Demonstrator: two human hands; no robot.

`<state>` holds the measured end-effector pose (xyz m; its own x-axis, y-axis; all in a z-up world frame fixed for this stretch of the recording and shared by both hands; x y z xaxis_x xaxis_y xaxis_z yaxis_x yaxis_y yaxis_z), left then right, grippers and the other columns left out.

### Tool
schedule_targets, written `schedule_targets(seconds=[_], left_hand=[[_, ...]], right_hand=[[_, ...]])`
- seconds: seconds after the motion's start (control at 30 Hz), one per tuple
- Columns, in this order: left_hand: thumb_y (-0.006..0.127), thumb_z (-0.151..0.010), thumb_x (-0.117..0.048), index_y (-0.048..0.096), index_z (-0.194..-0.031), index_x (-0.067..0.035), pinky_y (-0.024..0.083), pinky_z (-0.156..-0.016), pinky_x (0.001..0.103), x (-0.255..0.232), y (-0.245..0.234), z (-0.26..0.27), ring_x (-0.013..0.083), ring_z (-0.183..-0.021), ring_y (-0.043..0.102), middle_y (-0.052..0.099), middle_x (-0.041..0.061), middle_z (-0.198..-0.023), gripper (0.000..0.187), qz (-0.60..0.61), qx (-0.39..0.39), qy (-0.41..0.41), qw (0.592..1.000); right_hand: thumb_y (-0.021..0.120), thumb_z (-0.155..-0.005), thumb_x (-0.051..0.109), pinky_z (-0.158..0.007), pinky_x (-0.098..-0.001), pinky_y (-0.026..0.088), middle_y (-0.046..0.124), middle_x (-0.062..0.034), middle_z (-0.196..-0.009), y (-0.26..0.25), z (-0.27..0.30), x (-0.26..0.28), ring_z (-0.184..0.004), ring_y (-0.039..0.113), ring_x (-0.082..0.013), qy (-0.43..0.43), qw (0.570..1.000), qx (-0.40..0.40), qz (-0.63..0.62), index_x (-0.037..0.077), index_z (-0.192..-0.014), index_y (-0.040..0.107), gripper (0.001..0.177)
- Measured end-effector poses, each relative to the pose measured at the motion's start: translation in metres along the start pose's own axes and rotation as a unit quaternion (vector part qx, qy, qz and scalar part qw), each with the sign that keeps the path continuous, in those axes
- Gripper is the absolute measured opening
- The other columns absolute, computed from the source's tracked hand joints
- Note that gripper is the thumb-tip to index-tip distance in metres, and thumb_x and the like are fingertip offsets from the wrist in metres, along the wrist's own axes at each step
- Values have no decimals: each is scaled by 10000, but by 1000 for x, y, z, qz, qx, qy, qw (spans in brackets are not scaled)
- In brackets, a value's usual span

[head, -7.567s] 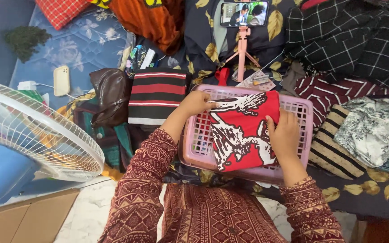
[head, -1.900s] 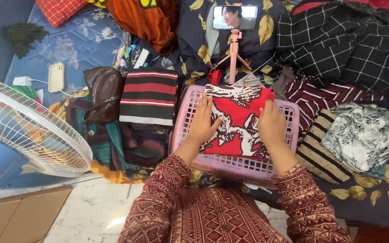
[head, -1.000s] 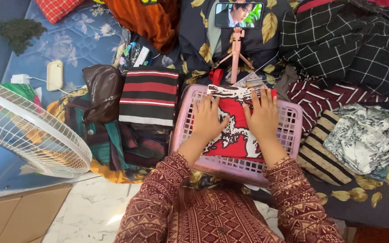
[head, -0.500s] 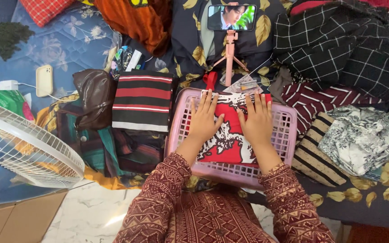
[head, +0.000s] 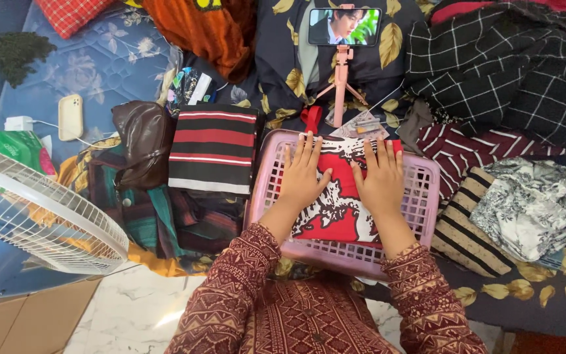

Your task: Folding a red t-shirt and placing it into a plastic laundry basket while sitting on a mattress.

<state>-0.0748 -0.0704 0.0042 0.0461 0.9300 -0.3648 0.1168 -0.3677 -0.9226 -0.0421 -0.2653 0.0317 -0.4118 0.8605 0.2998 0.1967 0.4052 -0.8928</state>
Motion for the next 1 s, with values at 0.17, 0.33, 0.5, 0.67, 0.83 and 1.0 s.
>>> schedule_targets(seconds=[0.17,0.33,0.5,0.67,0.83,1.0], left_hand=[[477,-1023,-525,194,-1635,-101,114,-1246,581,15,0,-10,312,-1583,161,175,137,-1711,796,15,7,6,1000],[447,-1054,-416,341,-1586,-113,98,-1207,654,41,-10,-34,310,-1534,270,395,107,-1628,622,-38,-22,45,998],[639,-995,-383,686,-1191,-132,40,-1141,654,90,11,-55,345,-1307,564,692,195,-1240,322,136,-51,33,989],[663,-975,-298,655,-1073,-56,375,-991,479,61,-50,-58,246,-804,696,719,107,-843,261,275,66,-17,959],[664,-997,-279,625,-1034,-26,517,-655,317,73,-36,-62,185,-718,666,687,83,-791,259,389,90,-3,917],[715,-953,-291,651,-983,-18,543,-710,348,77,-25,-66,224,-760,715,726,117,-820,281,349,64,-15,935]], right_hand=[[630,-1006,388,-1225,-519,275,531,-244,-1510,-2,-2,1,-1440,449,-408,2,1000,-5,-3,51,-1450,591,559],[643,-1015,380,-1236,-521,272,535,-237,-1506,-2,1,0,-1450,447,-399,5,1000,-12,3,50,-1447,591,546],[631,-1026,381,-1235,-511,269,534,-233,-1506,-3,1,2,-1452,440,-400,4,1000,-12,-2,59,-1462,584,545],[628,-1023,377,-1245,-501,268,537,-226,-1510,-4,2,3,-1456,448,-390,13,1000,-14,-11,65,-1458,582,538],[633,-1014,375,-1249,-500,267,541,-225,-1515,-4,1,4,-1450,455,-386,6,1000,-19,-4,62,-1461,583,548],[640,-1018,380,-1242,-500,274,550,-231,-1498,-6,2,5,-1443,461,-389,5,1000,-16,1,63,-1460,591,546]])
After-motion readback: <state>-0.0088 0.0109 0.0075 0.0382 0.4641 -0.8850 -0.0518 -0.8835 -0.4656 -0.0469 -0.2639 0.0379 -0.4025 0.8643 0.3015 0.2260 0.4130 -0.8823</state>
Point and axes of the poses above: each hand's wrist, its own z-axis away from the middle knuckle, its own y-axis out of the palm, x = y × z, the point moved 1 cm from there along -z, towards the middle knuckle
